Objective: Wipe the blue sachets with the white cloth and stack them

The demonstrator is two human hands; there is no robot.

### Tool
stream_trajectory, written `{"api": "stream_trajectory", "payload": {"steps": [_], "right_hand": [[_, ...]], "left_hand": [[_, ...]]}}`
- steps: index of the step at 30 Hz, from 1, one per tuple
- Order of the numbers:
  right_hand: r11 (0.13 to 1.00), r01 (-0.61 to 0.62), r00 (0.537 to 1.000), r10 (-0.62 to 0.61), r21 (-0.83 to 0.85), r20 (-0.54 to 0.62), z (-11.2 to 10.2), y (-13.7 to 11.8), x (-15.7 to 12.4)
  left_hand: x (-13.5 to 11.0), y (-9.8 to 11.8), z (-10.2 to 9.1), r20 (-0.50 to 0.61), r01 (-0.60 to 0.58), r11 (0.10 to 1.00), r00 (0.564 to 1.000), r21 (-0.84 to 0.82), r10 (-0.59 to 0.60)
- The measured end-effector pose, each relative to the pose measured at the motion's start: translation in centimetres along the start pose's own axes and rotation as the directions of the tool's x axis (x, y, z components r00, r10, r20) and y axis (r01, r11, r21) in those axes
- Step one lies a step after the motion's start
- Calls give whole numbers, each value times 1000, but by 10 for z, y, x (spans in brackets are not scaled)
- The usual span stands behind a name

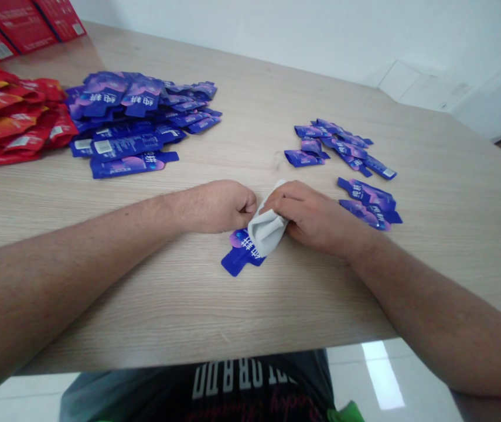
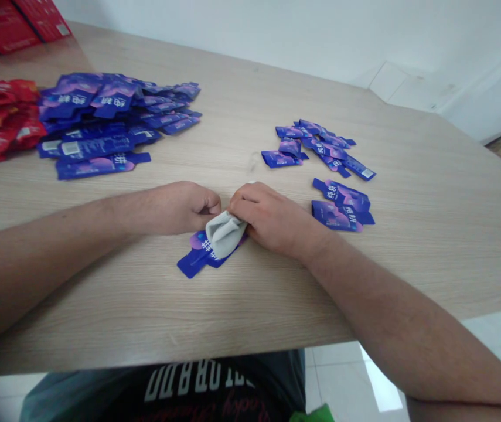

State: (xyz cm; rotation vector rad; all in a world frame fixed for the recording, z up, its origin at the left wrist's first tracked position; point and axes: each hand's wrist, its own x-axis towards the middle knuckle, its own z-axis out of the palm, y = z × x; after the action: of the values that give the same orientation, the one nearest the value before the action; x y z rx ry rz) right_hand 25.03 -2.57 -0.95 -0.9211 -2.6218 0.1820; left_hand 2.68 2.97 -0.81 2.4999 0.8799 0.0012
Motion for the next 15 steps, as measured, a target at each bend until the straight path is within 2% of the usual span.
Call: {"api": "stream_trajectory", "payload": {"steps": [6, 11, 15], "right_hand": [[1000, -17, 1000, 17, -21, -22, -1, 0, 0], [998, 53, 998, -51, -30, 39, -5, -8, -2], [991, -34, 999, 36, -133, 13, -11, -8, -3]], "left_hand": [[-2, 2, 0, -41, -20, 1000, 999, 8, 20], [-2, 3, 0, -29, -21, 1000, 999, -3, 21], [-1, 4, 0, -45, 6, 1000, 999, -3, -6]]}}
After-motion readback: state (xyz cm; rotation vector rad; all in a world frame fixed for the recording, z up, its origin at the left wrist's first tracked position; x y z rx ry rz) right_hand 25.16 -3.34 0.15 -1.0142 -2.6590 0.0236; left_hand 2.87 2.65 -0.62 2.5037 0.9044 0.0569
